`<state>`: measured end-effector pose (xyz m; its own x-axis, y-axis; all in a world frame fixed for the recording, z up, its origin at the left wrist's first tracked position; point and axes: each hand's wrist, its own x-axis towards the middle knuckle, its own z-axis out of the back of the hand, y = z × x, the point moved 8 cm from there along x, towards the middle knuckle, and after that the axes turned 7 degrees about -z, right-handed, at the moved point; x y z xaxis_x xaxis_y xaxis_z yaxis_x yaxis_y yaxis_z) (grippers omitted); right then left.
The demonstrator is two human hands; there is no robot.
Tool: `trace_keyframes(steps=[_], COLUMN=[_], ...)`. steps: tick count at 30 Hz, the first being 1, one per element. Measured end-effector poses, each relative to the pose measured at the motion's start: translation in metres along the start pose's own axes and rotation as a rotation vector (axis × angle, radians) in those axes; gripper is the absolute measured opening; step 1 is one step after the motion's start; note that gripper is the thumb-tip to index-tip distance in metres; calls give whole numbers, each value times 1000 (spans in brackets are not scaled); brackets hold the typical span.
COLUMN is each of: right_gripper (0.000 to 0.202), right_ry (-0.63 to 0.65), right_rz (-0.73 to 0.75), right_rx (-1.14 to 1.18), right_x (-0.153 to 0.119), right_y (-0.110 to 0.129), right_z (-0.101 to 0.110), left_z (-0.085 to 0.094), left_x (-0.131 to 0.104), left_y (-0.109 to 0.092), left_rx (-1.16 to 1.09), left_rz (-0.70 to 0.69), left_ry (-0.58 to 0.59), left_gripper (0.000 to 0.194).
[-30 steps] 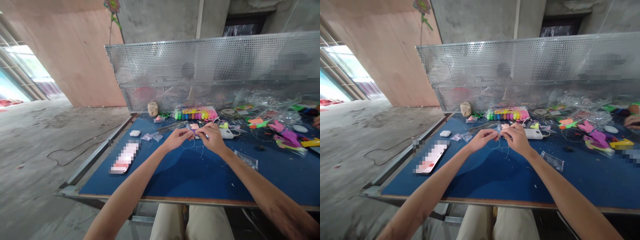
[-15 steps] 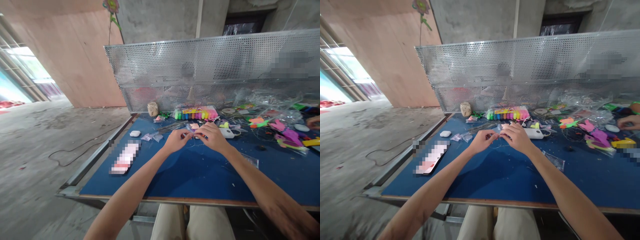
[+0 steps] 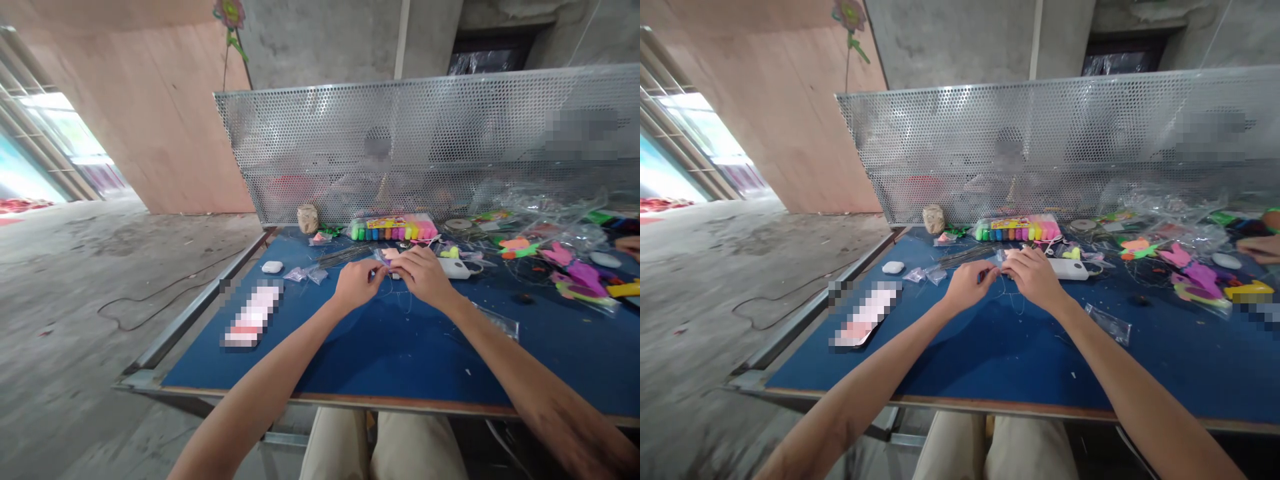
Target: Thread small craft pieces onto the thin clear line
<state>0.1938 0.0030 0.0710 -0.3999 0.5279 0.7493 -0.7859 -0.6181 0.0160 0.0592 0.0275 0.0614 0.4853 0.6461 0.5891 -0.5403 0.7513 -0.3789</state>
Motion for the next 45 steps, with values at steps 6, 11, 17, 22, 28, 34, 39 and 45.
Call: trace_keyframes(steps=[6, 11, 17, 22, 28, 34, 39, 45], right_gripper=[17, 14, 13, 11, 13, 17, 16, 15], right_ry=[-41, -47, -23, -9, 16, 54, 22, 28], right_rz=[-22, -19, -69, -253, -394, -493, -358, -296], right_rx=[-29, -41, 43, 142, 296, 400, 270, 258], right_x=[0, -2, -1, -1, -2, -4, -1, -3], right_y=[5, 9, 1, -18, -22, -21, -11, -14], right_z=[4, 9, 7, 1, -3, -5, -1, -4], left_z=[-5, -14, -4, 11, 10, 5, 4, 3], left_x=[1, 2, 3, 4, 0, -1, 1, 5], left_y=[11, 15, 13, 3, -3, -3, 4, 12], left_rx=[-232, -524, -404, -133, 115, 47, -127, -243], left_rz=[114, 203, 149, -76, -199, -149, -34, 0], left_ry=[11, 109, 50, -55, -49, -51, -71, -53], left_gripper=[36, 40, 41, 26, 29, 29, 31, 28])
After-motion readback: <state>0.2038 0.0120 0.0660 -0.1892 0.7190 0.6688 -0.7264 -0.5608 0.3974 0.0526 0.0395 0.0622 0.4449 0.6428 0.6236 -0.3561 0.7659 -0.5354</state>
